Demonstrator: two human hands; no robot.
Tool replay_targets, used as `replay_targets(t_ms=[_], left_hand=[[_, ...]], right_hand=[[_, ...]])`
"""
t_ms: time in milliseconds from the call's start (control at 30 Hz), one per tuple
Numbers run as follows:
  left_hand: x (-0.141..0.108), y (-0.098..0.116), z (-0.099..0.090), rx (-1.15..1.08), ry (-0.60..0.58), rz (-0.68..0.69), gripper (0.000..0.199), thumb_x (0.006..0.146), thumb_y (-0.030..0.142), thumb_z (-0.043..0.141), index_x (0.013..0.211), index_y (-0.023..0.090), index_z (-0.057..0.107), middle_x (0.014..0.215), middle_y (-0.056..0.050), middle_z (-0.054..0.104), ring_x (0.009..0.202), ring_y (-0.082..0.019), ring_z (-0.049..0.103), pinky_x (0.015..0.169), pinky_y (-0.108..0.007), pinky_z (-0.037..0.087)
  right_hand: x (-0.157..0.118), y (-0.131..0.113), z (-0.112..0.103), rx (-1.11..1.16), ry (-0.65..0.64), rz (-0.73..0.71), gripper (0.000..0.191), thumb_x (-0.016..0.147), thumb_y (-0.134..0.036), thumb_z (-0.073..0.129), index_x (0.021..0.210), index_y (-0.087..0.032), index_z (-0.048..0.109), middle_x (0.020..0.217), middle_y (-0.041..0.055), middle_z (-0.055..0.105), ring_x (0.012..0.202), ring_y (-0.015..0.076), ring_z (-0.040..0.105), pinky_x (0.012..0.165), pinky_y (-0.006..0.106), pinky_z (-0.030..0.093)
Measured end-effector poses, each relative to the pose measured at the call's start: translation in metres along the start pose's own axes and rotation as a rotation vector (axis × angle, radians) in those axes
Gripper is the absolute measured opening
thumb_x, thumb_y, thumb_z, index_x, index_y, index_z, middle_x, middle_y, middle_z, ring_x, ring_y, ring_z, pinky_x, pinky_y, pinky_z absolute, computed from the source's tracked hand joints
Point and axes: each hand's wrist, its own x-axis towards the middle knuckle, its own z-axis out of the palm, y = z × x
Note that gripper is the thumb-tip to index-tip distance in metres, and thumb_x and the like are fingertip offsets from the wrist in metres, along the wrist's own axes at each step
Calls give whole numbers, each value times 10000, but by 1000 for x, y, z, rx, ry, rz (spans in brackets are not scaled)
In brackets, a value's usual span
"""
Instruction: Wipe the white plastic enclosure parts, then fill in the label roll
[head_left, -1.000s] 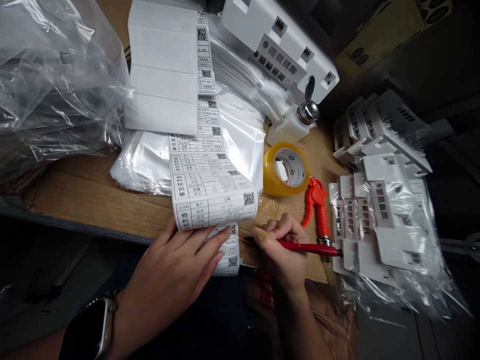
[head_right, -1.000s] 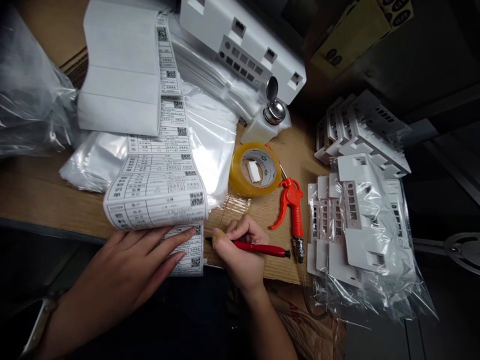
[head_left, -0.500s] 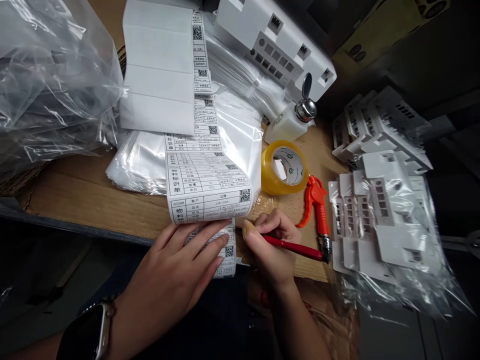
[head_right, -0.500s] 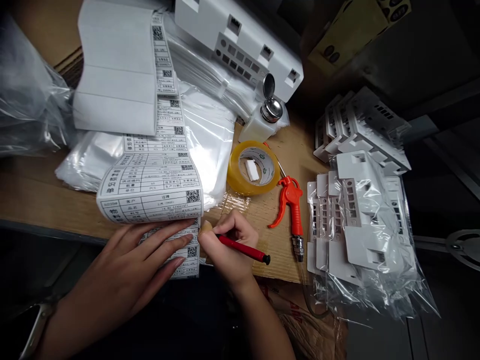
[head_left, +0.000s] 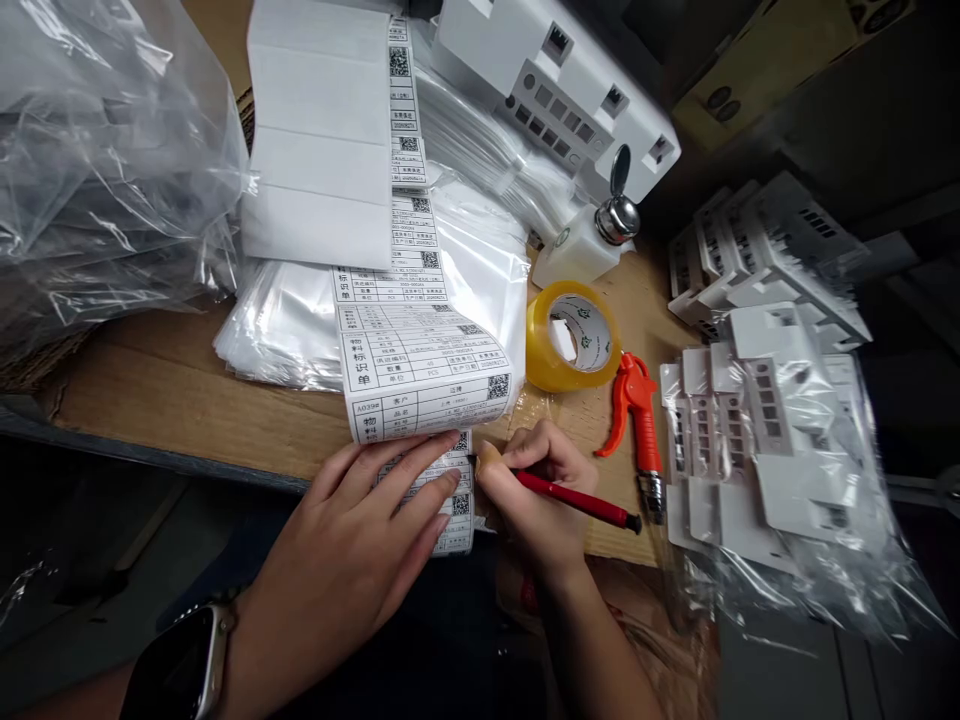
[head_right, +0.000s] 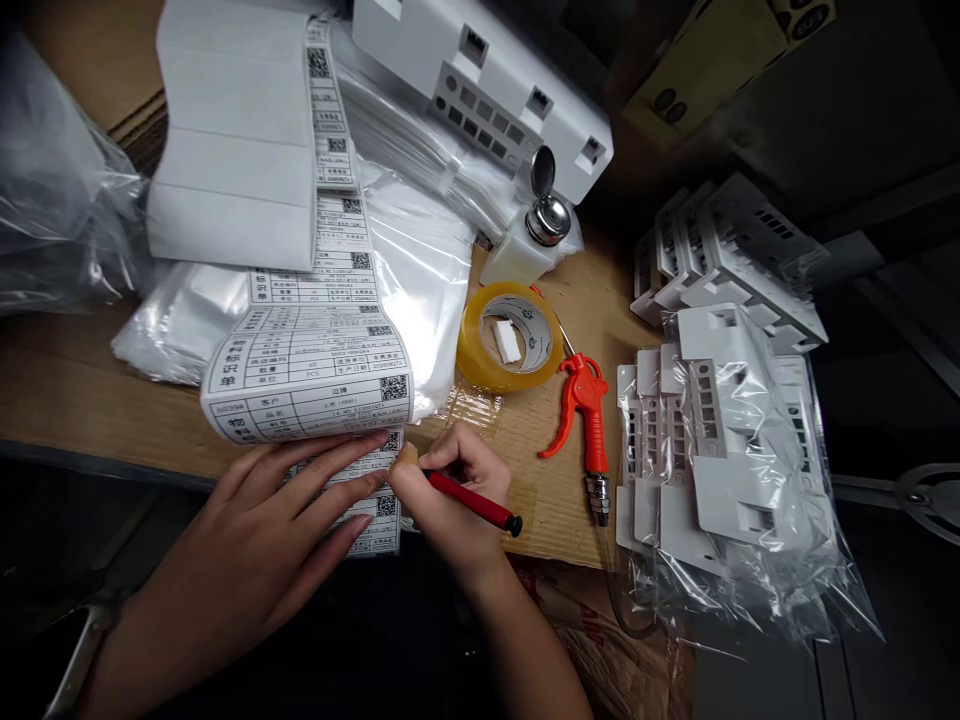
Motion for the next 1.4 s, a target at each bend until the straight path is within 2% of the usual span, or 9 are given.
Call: replay_targets(t_ms=[300, 433, 567, 667, 767, 867, 1067, 1133, 1400], left_hand=[[1, -1, 1, -12, 13, -1, 285, 1060, 265, 516, 1283, 217, 687, 1499, -34, 644, 1310, -282, 560, 1111, -466, 336], [-2, 2, -1, -59, 31, -7, 257, 1058, 247, 525, 1246, 227, 698, 1485, -1, 657, 1331, -255, 551, 1105, -438, 342], [-17, 7, 0, -71, 17, -16, 327, 1073, 202, 471, 1319, 283, 672, 1374, 83, 725, 1187, -200, 614, 1105, -427, 303], [-25, 8, 3, -91, -11, -23, 520, 1052, 67, 355, 1502, 248, 540, 1411, 35, 698, 1233, -197, 585, 1183, -421, 280], [-24, 7, 3, -54, -47, 18, 576, 1013, 12, 390, 1564, 164, 460, 1622, -65, 506, 1347, -246, 519, 1167, -412, 326], [-19, 7, 1, 31, -37, 67, 529, 1003, 48, 485, 1530, 88, 495, 1666, -100, 446, 1358, -278, 515, 1145, -400, 347], [-9, 9, -1, 2, 43, 27, 305, 1073, 254, 500, 1294, 198, 703, 1479, -30, 663, 1476, -239, 483, 1319, -447, 136], [-6, 7, 0, -9, 30, 51, 279, 1064, 250, 524, 1248, 200, 727, 1402, -42, 715, 1469, -251, 503, 1329, -450, 134], [-9, 2, 9, -31, 9, 42, 378, 1071, 292, 530, 1426, 206, 629, 1540, -65, 607, 1479, -251, 494, 1325, -444, 177]], right_hand=[[3, -1, -2, 13, 19, 27, 378, 741, -97, 788, 612, -226, 456, 571, -79, 506, 518, 85, 415, 506, 235, 328], [8, 1, -11, 185, 29, 77, 370, 754, -95, 800, 636, -225, 474, 553, -85, 527, 482, 75, 409, 488, 219, 327], [5, -3, -19, 345, 11, 100, 361, 763, -57, 791, 643, -219, 491, 541, -91, 534, 465, 62, 405, 471, 188, 335], [-3, -10, -20, 449, -15, 97, 362, 759, -42, 773, 631, -215, 482, 519, -96, 515, 455, 55, 389, 474, 178, 360], [-10, -16, -19, 492, -26, 90, 367, 758, -47, 768, 630, -215, 468, 510, -101, 491, 450, 53, 363, 469, 179, 363], [-12, -16, -19, 438, 8, 62, 357, 765, -44, 762, 640, -218, 476, 524, -96, 508, 457, 58, 384, 475, 189, 369], [-5, -8, -10, 251, 58, 37, 363, 750, -70, 759, 627, -225, 454, 534, -92, 499, 469, 69, 403, 473, 207, 338], [-4, -6, -5, 171, 67, 36, 362, 730, -85, 763, 619, -227, 449, 544, -87, 502, 481, 75, 412, 482, 220, 339], [-5, 0, 1, 39, 70, 26, 353, 748, -99, 751, 636, -236, 445, 573, -89, 479, 506, 82, 401, 502, 247, 328]])
